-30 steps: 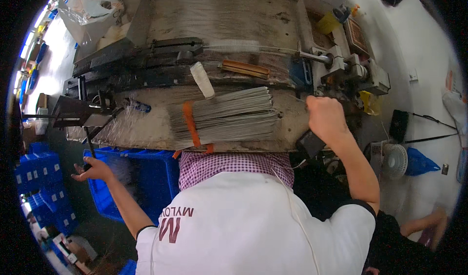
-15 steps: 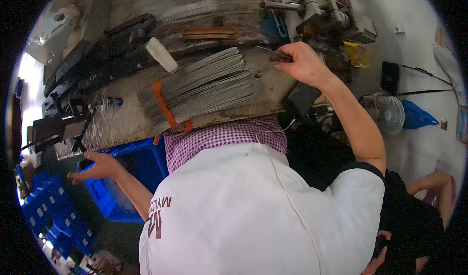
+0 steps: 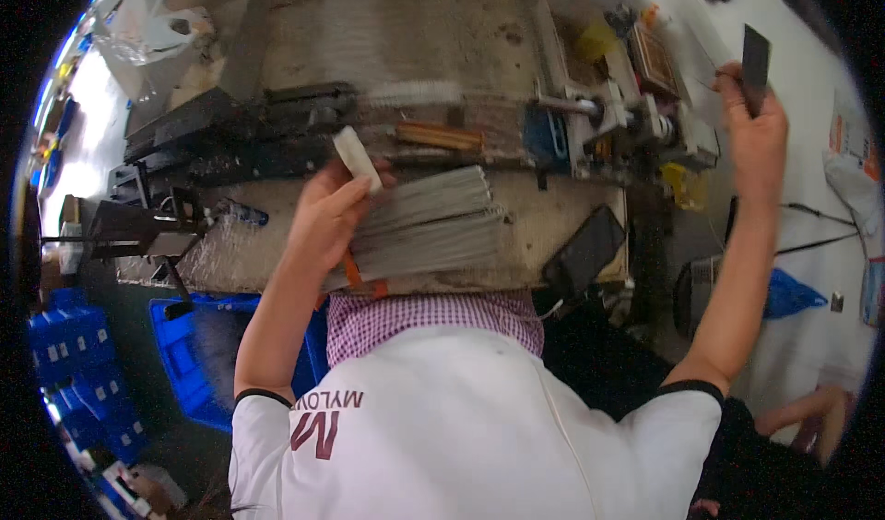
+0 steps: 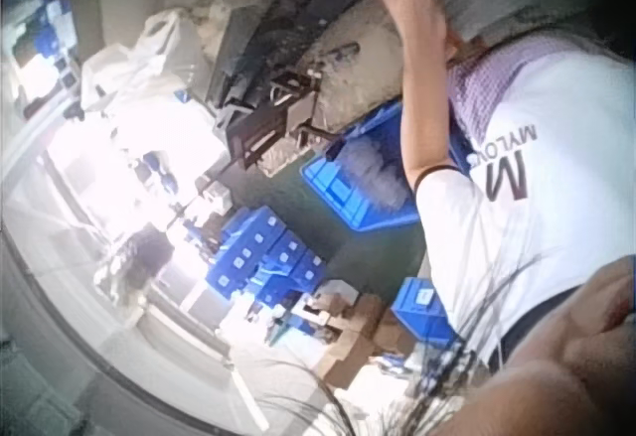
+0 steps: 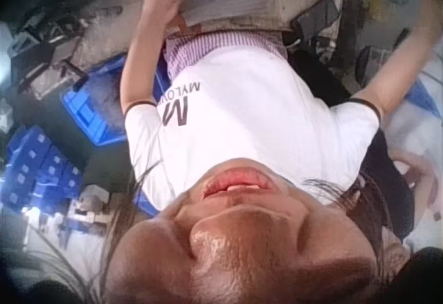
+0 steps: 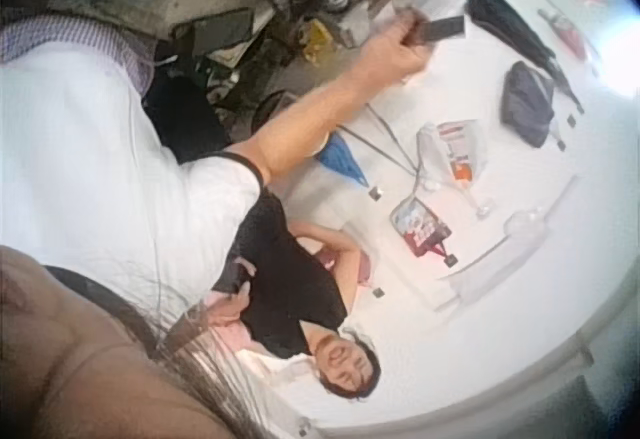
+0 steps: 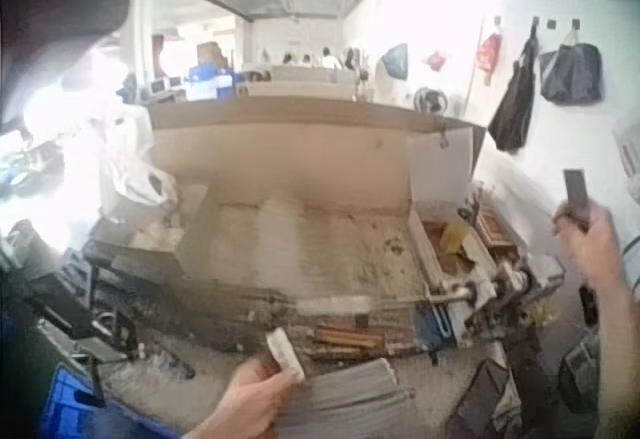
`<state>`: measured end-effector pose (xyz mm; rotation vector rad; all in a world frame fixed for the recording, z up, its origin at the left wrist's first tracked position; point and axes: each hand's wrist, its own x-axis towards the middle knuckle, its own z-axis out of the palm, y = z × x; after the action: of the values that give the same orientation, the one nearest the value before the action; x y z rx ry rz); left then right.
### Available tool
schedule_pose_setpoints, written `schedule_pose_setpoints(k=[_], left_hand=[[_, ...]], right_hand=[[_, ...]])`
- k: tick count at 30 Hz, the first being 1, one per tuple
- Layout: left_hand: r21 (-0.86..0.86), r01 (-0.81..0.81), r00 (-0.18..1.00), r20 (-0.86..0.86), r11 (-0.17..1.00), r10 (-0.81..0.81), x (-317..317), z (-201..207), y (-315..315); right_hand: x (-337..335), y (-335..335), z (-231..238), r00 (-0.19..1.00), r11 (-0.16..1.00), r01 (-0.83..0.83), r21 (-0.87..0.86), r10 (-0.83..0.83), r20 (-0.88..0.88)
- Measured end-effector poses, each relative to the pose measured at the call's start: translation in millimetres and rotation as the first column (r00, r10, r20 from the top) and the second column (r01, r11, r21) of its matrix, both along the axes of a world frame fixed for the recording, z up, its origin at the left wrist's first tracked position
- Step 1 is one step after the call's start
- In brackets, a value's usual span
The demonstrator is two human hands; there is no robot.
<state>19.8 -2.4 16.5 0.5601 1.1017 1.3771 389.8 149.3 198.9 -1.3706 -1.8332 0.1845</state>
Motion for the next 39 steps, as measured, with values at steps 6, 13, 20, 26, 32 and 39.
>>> schedule_pose_setpoints(k=[6,13,20,26,32,39], left_hand=[[-0.277,-0.026,0.531,0.810,0.960,0.248,47.3,33.0,25.7],[0.528,-0.052,0.417,0.783,0.848,-0.462,-32.7,55.2,-9.7],[0.514,0.006,0.708,0.604,0.858,-0.366,-31.1,2.6,-50.5],[0.441,0.254,0.831,0.355,0.861,-0.428,-2.9,31.1,-31.6],[0.236,0.015,0.967,0.243,0.972,-0.074,8.0,69.4,41.4],[0.101,-0.217,0.945,0.269,0.971,0.183,17.6,35.2,100.3]], right_hand=[[-118.2,11.1,-61.6,0.928,0.848,-0.371,-0.378,0.348,-0.130],[-153.7,52.2,-130.7,0.902,0.722,-0.380,-0.578,0.428,-0.058],[-244.3,119.3,-109.7,0.903,0.898,-0.353,-0.264,0.400,0.156],[-274.9,152.6,-108.1,0.953,0.954,-0.301,0.001,0.301,0.022],[-204.6,81.8,-82.9,0.761,0.779,-0.612,-0.137,0.627,0.166],[-104.0,68.6,-77.0,0.594,0.816,-0.537,-0.213,0.545,0.591]])
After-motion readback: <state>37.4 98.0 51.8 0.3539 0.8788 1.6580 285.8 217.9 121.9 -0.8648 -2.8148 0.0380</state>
